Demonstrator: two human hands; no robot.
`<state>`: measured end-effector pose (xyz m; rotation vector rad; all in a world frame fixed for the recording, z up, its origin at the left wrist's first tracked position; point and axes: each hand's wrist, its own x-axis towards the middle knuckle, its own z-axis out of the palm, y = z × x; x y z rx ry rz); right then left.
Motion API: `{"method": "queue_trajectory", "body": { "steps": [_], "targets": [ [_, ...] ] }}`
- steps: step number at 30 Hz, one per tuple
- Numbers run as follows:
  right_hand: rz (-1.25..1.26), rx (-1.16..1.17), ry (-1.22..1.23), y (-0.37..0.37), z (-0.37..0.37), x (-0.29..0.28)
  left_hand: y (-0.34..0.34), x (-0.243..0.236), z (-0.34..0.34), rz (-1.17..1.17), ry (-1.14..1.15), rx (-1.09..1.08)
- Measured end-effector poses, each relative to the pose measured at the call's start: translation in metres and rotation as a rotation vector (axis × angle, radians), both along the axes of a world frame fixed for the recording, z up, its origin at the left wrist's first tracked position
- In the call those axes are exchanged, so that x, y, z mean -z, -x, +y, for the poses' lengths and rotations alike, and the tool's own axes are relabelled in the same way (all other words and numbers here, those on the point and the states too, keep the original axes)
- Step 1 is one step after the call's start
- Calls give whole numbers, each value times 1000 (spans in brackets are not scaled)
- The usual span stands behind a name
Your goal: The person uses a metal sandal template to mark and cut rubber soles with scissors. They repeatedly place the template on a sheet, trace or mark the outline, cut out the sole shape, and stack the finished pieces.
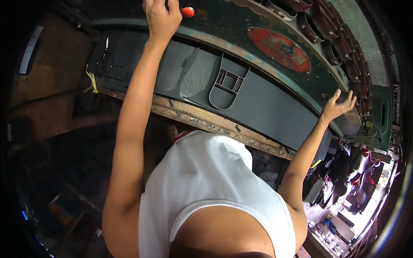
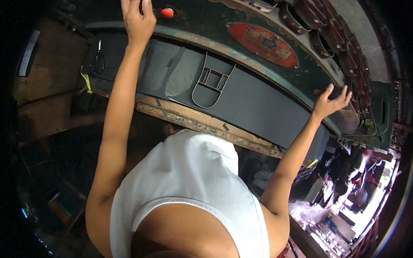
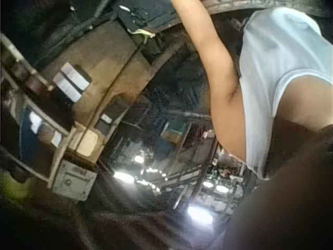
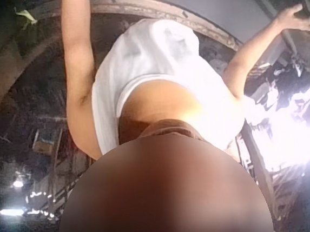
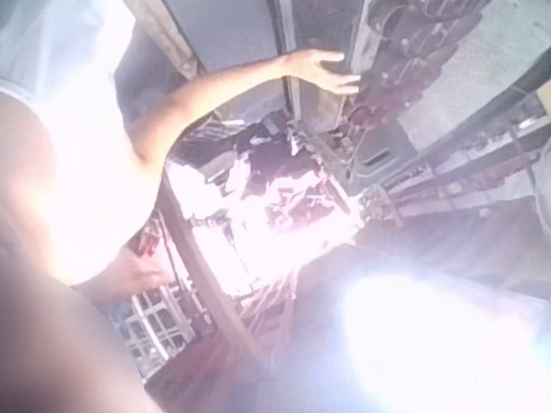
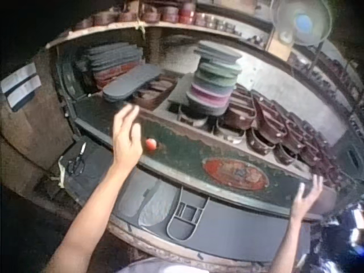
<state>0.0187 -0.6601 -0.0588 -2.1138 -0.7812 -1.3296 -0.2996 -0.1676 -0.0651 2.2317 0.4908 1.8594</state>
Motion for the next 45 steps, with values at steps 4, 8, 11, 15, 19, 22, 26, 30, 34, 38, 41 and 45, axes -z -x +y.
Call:
{"method": "queue_trajectory", "body": {
  "steps": [4,8,11,15,19,22,26,30,34,38,41,45],
  "targets": [
    [-167,11,-15,1,-15,21,3,-3,-10,158,-109,-214],
    [-258,12,-75,18,-35,31,17,9,-20,34,-232,-345],
    [-327,8,-124,34,-46,27,29,13,-23,-202,-305,-274],
    [-404,6,-173,64,-59,25,58,19,-37,-247,-307,-329],
    [-399,-14,-188,91,-72,32,90,29,-56,-180,-272,-347],
    [-387,-18,-194,106,-81,41,110,38,-67,-171,-280,-347],
    [-369,-17,-182,114,-85,45,117,43,-73,-154,-266,-342],
    [-344,-31,-186,117,-85,48,114,44,-75,-161,-261,-347],
    [-330,-35,-211,117,-81,48,111,44,-75,-166,-259,-341],
    [-339,-22,-240,116,-76,49,110,45,-72,-157,-270,-366],
    [-346,-11,-240,116,-74,49,110,46,-69,-163,-296,-357],
    [-355,2,-239,115,-74,50,108,47,-71,-164,-245,-314]
  ]
}}
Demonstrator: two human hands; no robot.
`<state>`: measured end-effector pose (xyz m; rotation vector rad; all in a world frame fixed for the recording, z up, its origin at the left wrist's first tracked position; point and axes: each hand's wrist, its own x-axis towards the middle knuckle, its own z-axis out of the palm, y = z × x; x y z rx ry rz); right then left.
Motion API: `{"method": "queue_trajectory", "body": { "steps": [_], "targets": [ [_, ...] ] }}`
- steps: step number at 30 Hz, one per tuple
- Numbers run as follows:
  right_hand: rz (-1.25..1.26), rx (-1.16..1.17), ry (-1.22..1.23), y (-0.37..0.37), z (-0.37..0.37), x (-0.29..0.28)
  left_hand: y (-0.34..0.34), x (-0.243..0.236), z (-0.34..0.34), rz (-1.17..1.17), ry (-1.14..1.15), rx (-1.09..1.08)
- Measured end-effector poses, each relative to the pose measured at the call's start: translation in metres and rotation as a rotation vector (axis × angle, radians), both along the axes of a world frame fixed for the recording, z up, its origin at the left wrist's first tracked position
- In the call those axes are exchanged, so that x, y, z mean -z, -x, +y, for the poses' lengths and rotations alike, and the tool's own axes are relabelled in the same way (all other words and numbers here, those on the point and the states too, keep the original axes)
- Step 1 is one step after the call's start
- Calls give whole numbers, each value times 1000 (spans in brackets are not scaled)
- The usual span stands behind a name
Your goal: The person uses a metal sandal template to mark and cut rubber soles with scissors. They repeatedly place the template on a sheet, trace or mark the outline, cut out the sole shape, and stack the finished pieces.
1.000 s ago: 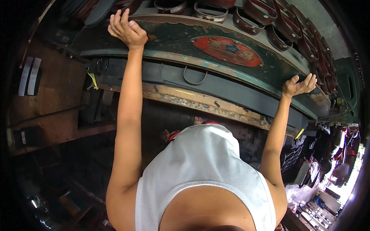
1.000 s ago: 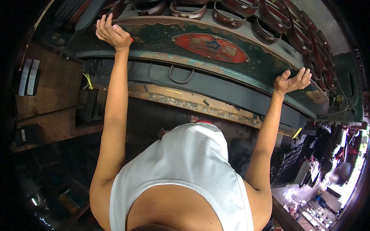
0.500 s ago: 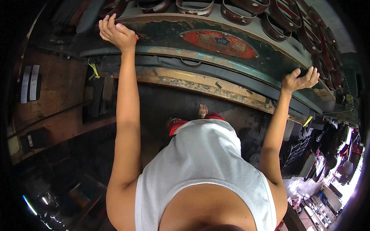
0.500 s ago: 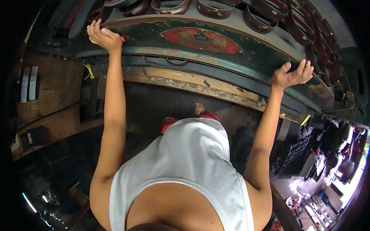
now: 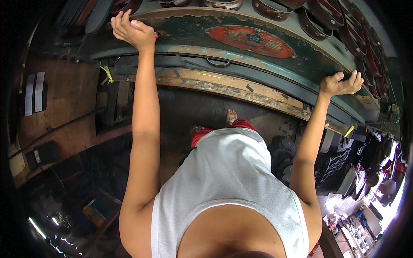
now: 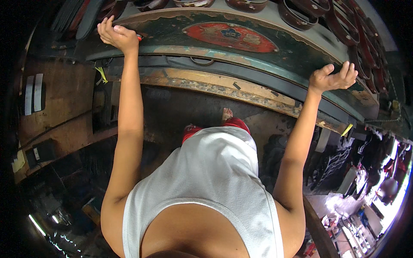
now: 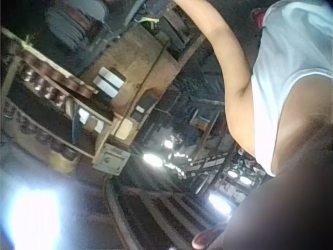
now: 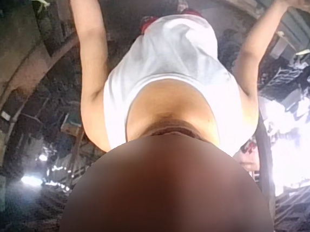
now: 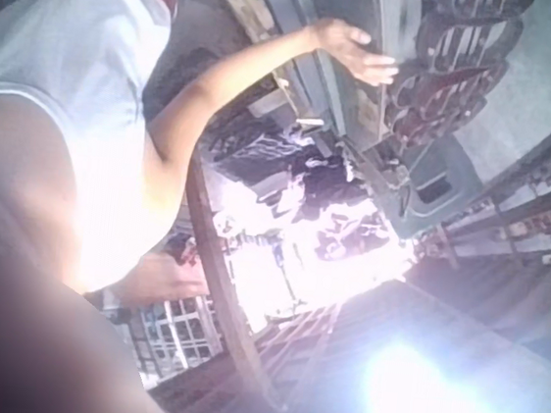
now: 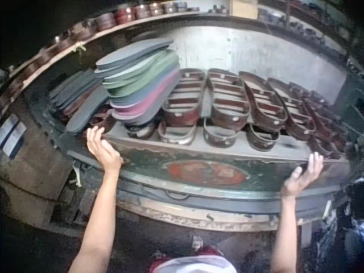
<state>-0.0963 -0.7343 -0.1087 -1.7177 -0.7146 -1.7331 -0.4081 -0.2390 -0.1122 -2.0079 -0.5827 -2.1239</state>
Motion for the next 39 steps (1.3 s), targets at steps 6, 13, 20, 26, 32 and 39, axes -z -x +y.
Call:
{"method": "queue_trajectory", "body": {
  "steps": [6,13,20,26,32,39],
  "targets": [
    [31,5,-9,8,4,-6,10,-3,-5,71,1,-40],
    [462,-457,-103,115,42,26,48,7,-48,1,281,341],
    [994,-543,619,253,91,157,110,151,-153,557,603,403],
    [880,-291,711,252,106,173,104,183,-149,744,540,301],
    [930,-280,729,255,106,162,99,180,-153,772,586,255],
    [954,-310,740,251,106,162,94,180,-148,836,614,189]
  ]
}}
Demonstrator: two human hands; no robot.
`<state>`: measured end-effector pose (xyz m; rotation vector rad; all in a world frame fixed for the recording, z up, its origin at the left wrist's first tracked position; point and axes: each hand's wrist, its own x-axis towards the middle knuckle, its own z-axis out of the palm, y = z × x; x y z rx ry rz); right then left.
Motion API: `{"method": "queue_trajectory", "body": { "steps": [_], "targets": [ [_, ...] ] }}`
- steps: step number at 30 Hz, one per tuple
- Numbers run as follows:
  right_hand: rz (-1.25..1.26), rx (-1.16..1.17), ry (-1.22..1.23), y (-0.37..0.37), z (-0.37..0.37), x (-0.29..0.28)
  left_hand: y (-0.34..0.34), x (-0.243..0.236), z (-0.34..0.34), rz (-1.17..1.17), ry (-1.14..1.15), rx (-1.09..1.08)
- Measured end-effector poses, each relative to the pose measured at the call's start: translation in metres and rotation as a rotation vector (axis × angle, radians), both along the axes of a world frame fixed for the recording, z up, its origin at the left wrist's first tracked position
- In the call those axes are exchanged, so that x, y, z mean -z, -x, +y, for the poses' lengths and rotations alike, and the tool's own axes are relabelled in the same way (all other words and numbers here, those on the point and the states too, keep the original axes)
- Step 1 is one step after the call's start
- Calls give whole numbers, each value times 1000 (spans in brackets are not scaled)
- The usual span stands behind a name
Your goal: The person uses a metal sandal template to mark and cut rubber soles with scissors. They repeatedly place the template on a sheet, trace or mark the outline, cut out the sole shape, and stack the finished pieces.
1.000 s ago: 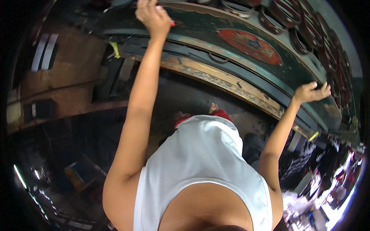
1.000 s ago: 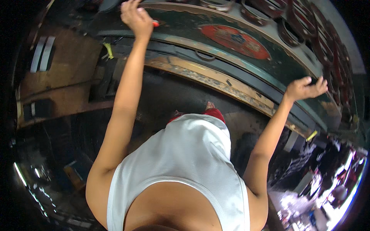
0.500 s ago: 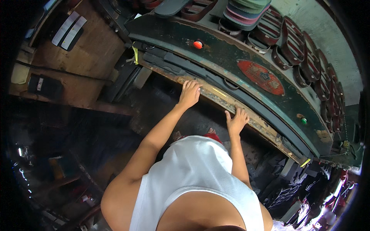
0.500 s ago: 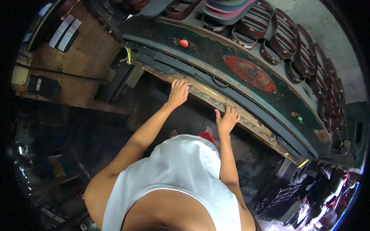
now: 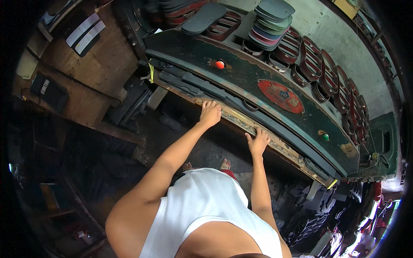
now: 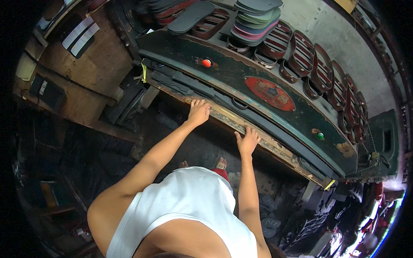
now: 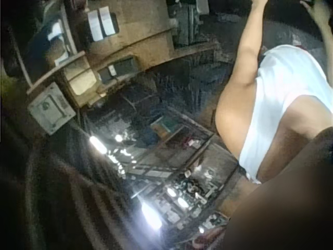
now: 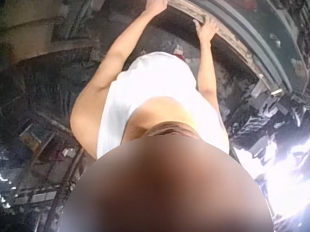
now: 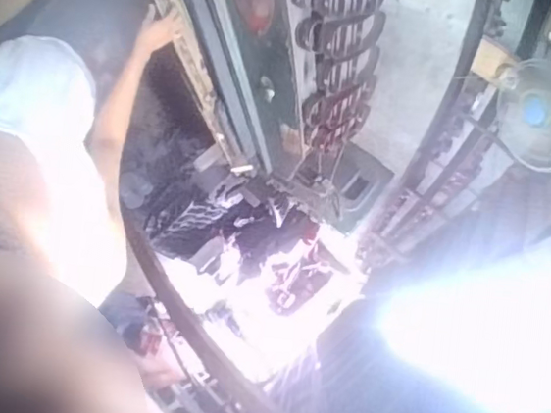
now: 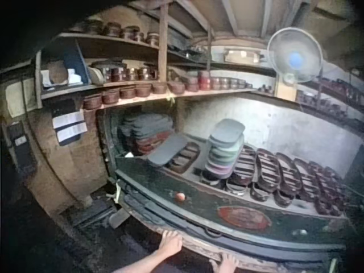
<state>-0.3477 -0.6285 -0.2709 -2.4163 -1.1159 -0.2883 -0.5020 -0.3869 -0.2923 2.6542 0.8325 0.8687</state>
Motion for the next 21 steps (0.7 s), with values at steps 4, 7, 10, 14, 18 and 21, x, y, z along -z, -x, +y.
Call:
{"method": "queue_trajectory", "body": {
  "steps": [4,7,10,14,18,21],
  "targets": [
    [35,17,60,-6,1,0,-2,-2,-1,18,12,-18],
    [46,40,127,-10,2,-1,-4,-1,0,66,10,-25],
    [26,57,169,-10,5,-3,-7,0,3,100,23,-19],
    [38,39,202,-9,8,-5,-11,-3,6,136,42,-48],
    [22,54,250,-9,9,-4,-15,-10,5,212,64,-73],
    [42,59,257,-9,9,-4,-15,-17,4,252,100,-62]
  ]
}}
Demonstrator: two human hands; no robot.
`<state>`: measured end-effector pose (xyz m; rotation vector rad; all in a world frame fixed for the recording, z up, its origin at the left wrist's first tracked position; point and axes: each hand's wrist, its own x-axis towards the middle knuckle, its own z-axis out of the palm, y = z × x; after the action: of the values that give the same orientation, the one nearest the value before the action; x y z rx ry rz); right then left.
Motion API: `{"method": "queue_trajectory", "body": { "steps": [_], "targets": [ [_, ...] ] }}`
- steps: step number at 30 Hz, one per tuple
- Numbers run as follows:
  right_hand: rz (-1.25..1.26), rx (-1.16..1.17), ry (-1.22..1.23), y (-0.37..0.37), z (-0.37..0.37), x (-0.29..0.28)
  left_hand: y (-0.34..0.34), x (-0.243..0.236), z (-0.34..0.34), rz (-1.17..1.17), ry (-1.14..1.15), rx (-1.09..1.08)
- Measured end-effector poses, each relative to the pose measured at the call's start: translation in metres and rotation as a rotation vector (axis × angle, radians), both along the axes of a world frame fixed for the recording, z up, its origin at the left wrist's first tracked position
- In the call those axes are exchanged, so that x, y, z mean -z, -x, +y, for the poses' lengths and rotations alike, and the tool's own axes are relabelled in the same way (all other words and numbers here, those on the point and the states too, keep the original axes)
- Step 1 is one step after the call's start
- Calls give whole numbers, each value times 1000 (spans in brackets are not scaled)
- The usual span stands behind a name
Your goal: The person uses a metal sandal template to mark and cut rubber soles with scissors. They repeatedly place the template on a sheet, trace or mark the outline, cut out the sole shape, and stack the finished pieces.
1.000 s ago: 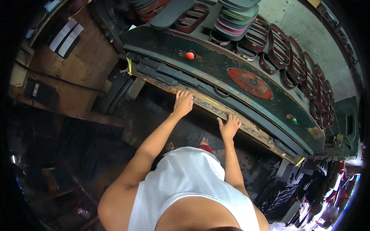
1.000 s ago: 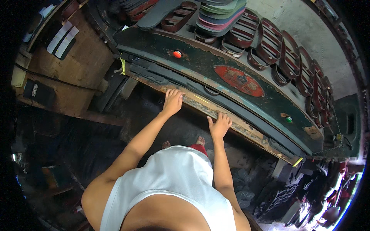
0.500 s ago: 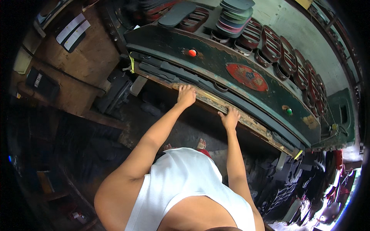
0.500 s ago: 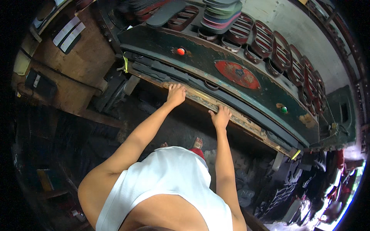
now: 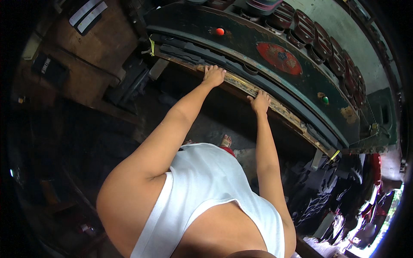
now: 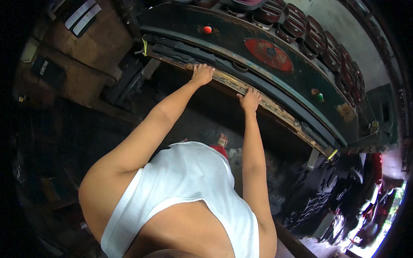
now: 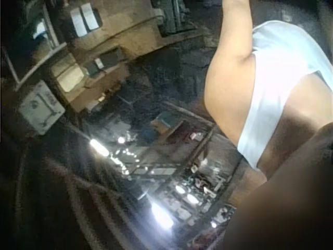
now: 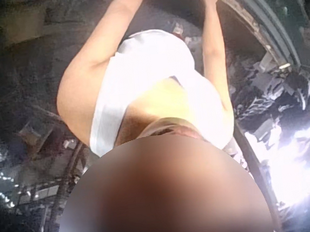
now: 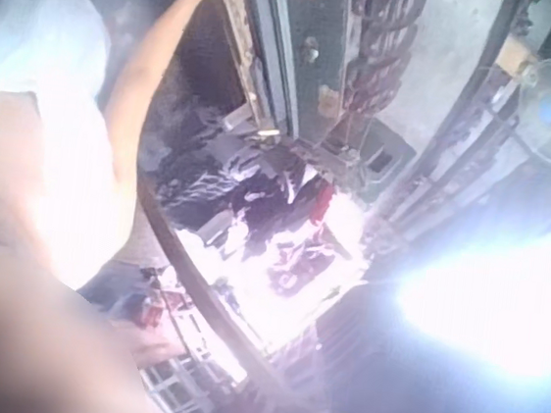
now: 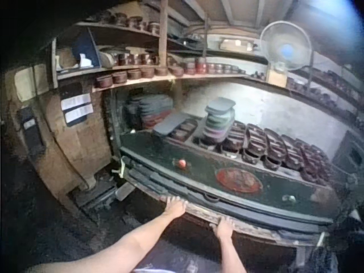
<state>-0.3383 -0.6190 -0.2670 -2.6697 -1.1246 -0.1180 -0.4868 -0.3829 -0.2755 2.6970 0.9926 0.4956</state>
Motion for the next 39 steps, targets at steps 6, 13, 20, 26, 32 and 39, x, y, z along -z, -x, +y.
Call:
{"method": "queue_trajectory", "body": {
  "steps": [6,13,20,26,32,39],
  "targets": [
    [-26,-9,-6,-1,2,2,0,-9,1,127,44,28],
    [-45,-11,-66,-2,0,8,0,-8,0,63,22,32],
    [-52,-59,-113,-8,-5,8,3,1,6,-37,-93,107],
    [253,-111,99,-28,12,-46,2,-23,17,-5,8,207],
    [454,-367,89,-61,68,-125,-37,-76,43,7,572,306],
    [76,-462,246,-89,136,-123,-137,-58,38,-743,1371,59]
  ]
}}
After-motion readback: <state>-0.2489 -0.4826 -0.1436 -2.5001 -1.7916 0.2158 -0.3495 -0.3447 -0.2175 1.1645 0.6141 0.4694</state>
